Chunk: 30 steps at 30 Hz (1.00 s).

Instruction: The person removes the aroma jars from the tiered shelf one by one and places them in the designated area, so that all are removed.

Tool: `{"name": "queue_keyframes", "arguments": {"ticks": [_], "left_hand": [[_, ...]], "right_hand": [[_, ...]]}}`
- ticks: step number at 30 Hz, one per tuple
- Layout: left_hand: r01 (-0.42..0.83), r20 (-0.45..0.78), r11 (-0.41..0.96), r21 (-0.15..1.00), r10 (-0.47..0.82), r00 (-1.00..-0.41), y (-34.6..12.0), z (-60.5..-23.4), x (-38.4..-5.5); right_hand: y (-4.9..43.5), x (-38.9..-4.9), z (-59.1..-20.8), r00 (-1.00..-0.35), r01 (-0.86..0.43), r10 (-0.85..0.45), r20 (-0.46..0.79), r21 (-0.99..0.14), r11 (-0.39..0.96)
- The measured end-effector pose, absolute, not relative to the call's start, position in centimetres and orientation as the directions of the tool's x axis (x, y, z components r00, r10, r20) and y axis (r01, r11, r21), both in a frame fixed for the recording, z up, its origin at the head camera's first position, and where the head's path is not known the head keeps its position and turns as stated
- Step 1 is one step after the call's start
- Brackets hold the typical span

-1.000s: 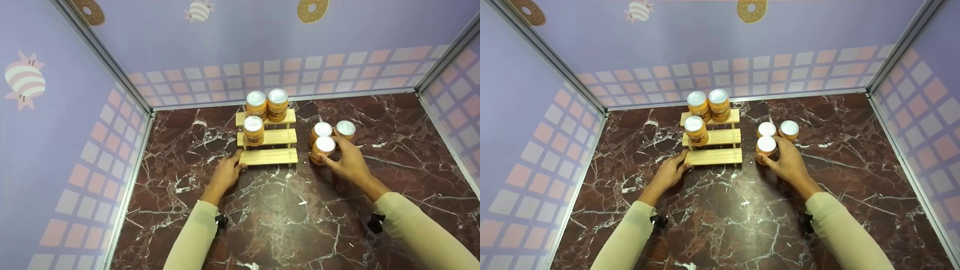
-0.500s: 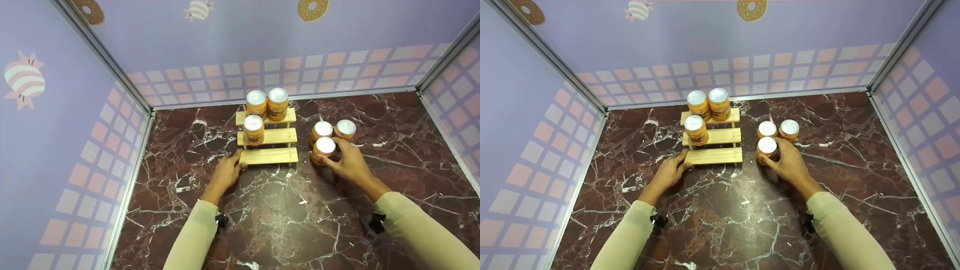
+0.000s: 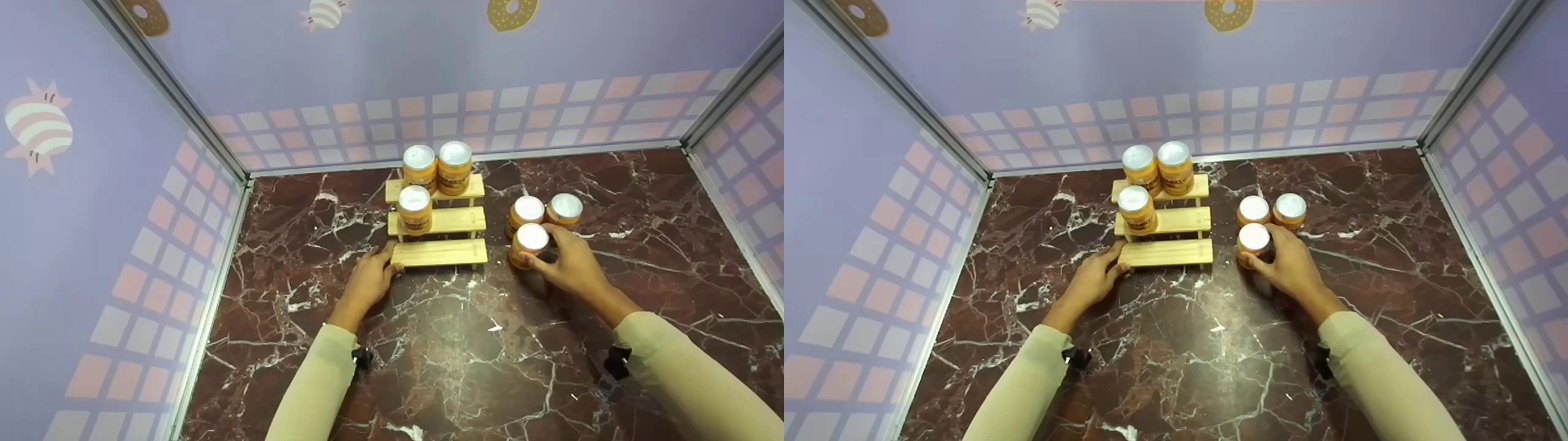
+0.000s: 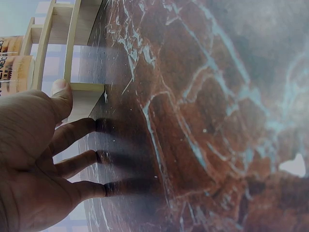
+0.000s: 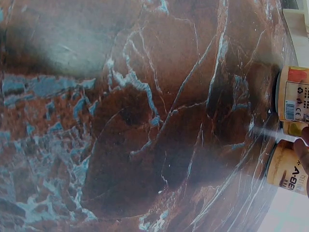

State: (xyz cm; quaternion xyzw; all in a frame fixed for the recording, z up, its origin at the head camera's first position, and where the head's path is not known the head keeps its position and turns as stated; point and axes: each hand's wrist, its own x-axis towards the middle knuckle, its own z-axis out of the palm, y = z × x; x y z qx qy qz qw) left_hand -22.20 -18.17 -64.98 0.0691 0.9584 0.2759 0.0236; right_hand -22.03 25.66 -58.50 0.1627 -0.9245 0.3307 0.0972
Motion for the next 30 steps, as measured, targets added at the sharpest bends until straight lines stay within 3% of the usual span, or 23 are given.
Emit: {"name": "queue_keyframes", "arguments": {"ticks": [22,30], "left_hand": [[0.091,-0.061,0.868,0.487,0.138,-0.989,-18.3,-65.3,-22.6],[0.119,-0.016,0.853,0.508,0.147,-0.989,-18.2,-65.1,-22.2]], "right_hand": [[26.1,-22.5,-57.2,-0.933,-0.359,-0.294,0.206,-0.558,0.748],[26.1,-22.4,-57.1,-0.933,-0.359,-0.305,0.191,-0.549,0.755]]}}
